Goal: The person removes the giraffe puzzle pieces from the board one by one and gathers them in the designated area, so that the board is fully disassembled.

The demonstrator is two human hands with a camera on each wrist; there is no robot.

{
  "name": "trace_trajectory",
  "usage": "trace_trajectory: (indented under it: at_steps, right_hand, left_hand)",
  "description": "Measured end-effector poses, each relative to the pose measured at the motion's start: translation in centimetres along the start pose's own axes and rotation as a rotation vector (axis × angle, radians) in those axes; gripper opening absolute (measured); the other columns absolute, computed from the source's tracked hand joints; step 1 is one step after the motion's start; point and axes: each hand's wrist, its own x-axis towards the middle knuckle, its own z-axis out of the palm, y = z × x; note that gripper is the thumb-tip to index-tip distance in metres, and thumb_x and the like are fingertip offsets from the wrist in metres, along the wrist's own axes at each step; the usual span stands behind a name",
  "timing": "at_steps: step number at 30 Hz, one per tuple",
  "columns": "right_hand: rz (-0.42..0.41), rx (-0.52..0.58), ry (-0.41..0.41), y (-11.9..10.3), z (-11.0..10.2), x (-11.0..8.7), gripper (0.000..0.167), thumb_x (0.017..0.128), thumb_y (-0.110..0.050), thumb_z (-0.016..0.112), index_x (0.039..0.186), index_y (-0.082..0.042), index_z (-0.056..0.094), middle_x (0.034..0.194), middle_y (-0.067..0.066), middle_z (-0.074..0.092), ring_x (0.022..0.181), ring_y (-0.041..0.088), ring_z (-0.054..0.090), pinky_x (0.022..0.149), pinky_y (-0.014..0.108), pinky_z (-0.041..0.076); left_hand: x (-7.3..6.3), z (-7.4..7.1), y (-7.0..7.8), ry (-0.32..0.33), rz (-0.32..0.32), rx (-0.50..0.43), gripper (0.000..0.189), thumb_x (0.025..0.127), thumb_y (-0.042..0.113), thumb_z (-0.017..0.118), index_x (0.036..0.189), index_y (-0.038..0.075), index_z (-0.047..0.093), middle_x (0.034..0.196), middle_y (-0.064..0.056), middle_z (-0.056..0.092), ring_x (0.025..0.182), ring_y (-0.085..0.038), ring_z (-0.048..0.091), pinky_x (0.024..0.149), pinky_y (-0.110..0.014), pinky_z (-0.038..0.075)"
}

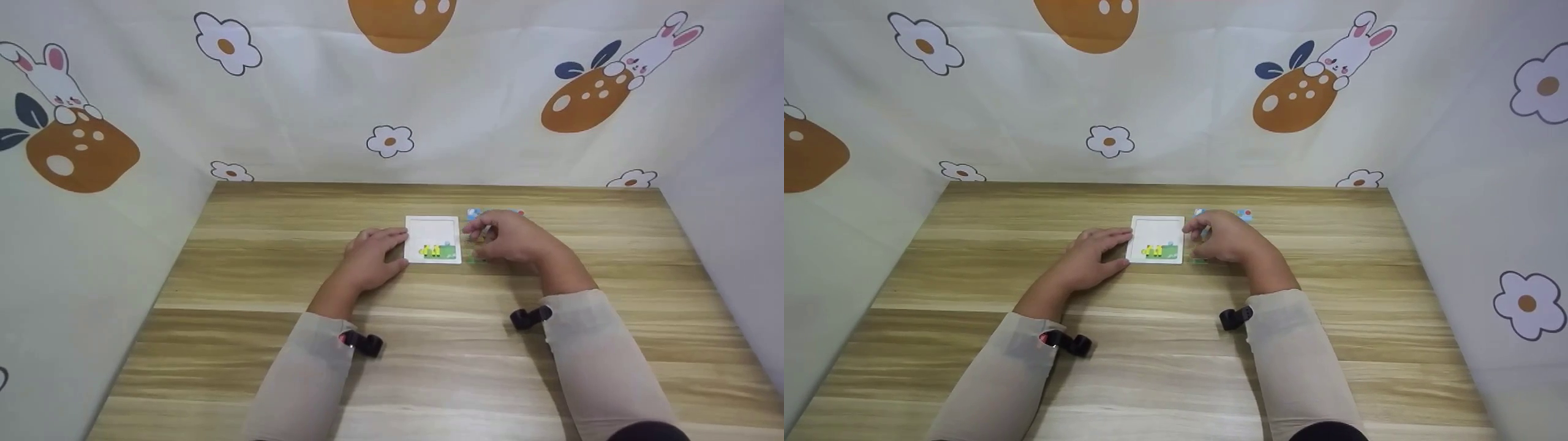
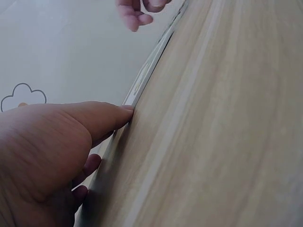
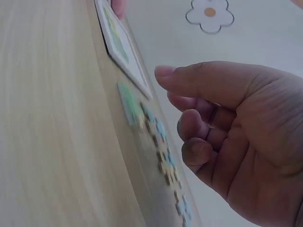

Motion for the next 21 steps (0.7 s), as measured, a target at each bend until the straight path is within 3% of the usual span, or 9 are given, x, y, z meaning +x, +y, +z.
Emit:
trace_trajectory:
  at_steps: [8,14,21]
  right_hand:
    - [-0.037,-0.081,-0.021,-3.1,2.5,1.1,0.047,0.083,-0.015,0.089,0.128,-0.014,0.077,0.118,0.004,0.075,0.100,0.020,0.062,0.090,0.033,0.053]
    - [-0.060,-0.109,-0.043,-4.9,4.0,2.0,0.051,0.083,-0.016,0.090,0.132,-0.014,0.075,0.124,0.004,0.074,0.096,0.019,0.066,0.088,0.035,0.055]
    - [-0.046,-0.132,-0.015,-5.0,5.0,2.9,0.049,0.085,-0.012,0.087,0.132,-0.011,0.074,0.124,0.006,0.073,0.100,0.021,0.063,0.091,0.038,0.054]
  left_hand:
    - [0.0,-0.1,0.2,-0.011,0.000,0.010,0.057,0.104,0.043,0.069,0.158,0.032,0.055,0.169,0.016,0.045,0.158,-0.026,0.035,0.128,-0.060,0.026]
    - [0.1,-0.2,0.1,-0.008,0.009,0.009,0.057,0.104,0.043,0.069,0.157,0.031,0.056,0.168,0.016,0.046,0.158,-0.026,0.036,0.128,-0.061,0.025]
    - [0.1,-0.2,0.0,-0.001,0.029,0.007,0.057,0.103,0.043,0.069,0.157,0.030,0.056,0.168,0.016,0.046,0.157,-0.027,0.036,0.127,-0.061,0.026]
